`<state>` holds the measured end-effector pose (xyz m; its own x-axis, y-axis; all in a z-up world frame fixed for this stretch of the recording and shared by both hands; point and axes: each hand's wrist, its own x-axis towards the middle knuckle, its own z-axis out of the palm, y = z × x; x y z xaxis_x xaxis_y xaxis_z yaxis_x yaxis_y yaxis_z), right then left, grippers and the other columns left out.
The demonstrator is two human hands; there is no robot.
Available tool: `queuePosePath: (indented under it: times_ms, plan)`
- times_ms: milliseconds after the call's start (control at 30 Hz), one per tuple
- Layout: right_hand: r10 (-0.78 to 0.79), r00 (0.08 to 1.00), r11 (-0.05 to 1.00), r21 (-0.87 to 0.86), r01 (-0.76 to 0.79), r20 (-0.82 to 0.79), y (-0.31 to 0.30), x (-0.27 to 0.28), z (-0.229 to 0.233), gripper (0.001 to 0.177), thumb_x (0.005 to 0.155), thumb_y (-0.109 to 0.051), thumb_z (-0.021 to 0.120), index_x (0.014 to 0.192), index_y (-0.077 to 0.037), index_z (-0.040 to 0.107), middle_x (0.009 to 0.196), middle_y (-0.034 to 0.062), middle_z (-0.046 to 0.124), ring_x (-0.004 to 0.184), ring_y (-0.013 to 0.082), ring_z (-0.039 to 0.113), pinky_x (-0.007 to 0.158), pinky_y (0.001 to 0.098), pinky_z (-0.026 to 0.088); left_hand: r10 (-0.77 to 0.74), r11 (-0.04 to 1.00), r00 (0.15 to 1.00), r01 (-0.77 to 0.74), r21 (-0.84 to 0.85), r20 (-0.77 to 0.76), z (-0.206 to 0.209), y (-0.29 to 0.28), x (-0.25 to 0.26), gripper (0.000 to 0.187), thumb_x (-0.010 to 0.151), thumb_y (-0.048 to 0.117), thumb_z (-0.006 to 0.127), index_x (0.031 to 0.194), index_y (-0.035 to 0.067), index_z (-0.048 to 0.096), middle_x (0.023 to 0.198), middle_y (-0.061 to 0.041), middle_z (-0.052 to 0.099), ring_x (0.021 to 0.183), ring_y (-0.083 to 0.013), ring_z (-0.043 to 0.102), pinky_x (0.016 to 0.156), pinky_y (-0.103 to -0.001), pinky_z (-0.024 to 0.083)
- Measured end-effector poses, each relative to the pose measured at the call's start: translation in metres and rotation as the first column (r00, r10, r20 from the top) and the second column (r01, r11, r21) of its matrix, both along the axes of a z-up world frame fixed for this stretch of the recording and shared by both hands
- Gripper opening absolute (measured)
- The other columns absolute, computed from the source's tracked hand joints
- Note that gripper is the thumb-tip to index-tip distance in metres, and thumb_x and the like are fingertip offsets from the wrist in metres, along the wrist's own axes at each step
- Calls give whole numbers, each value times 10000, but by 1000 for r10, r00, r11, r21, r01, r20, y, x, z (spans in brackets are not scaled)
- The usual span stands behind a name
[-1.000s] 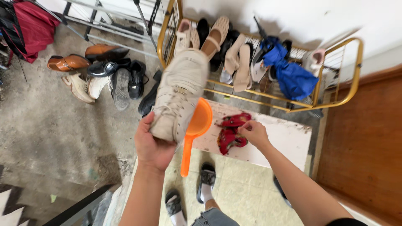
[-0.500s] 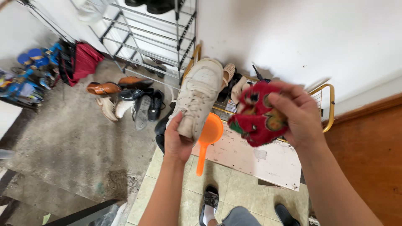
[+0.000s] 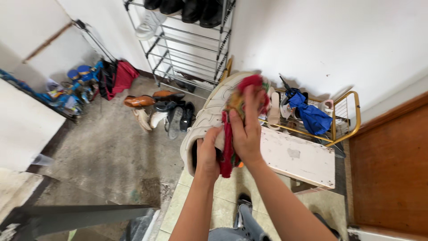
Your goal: The person cleans a white sneaker using a red cloth and water from an orange scoop. They wipe the upper, sides, and sole, then place the shoe back on a metal shoe rack among other footwear.
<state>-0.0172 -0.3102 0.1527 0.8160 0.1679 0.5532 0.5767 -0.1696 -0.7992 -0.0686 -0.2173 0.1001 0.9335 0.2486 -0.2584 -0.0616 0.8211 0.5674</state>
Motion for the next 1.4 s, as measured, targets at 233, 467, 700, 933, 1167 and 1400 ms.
queuePosePath:
  times_ms: [233,467,700,933,1167,1400]
  plan:
    - [234,968,972,-15,-236,-91,32,-111,-5,418,1029,-85,534,1443,-74,588,1511,152,596,1568,305,407,1305,437,212,-87,995,954,98,-24,287,21,48,-44,676,1046,566,415,1397,10,571,1295,-155,659,1156,-278,642,1020,-422,515]
    - [39,956,923,-376,77,291,30,-62,-8,568,1073,-206,501,1615,-83,385,1730,180,203,1625,367,51,1287,523,-35,-150,983,962,170,-72,229,28,38,-94,791,1005,650,360,1484,34,487,1409,-125,608,1281,-264,584,1090,-398,460]
    - [-73,983,983,-152,100,171,14,-35,11,565,1124,-266,531,1639,-109,358,1751,180,153,1625,387,-13,1317,497,22,-71,995,996,66,75,54,30,19,-126,715,995,574,459,1510,78,468,1449,-24,605,1326,-167,568,1095,-336,438]
    - [367,930,902,-239,-359,-12,-7,-140,-27,519,1049,-204,510,1556,-101,468,1703,179,308,1639,365,129,1307,472,115,35,998,927,-53,37,373,30,9,-121,835,1064,649,327,1494,-55,464,1433,-185,580,1290,-289,577,1121,-426,440]
    - [149,966,924,-377,-60,211,-80,-52,-21,531,1086,-238,501,1587,-74,432,1718,206,245,1598,441,13,1250,594,-38,-62,997,985,67,-28,160,37,-77,-133,707,1033,566,292,1520,76,440,1524,-76,525,1375,-249,508,1135,-425,402]
    - [47,995,979,-202,-28,90,-140,-27,-41,661,1001,-325,638,1553,-53,395,1693,241,112,1572,419,88,1250,485,133,-110,993,991,113,-38,81,30,-139,-109,739,1004,607,336,1502,76,460,1493,-75,558,1349,-244,542,1111,-400,436]
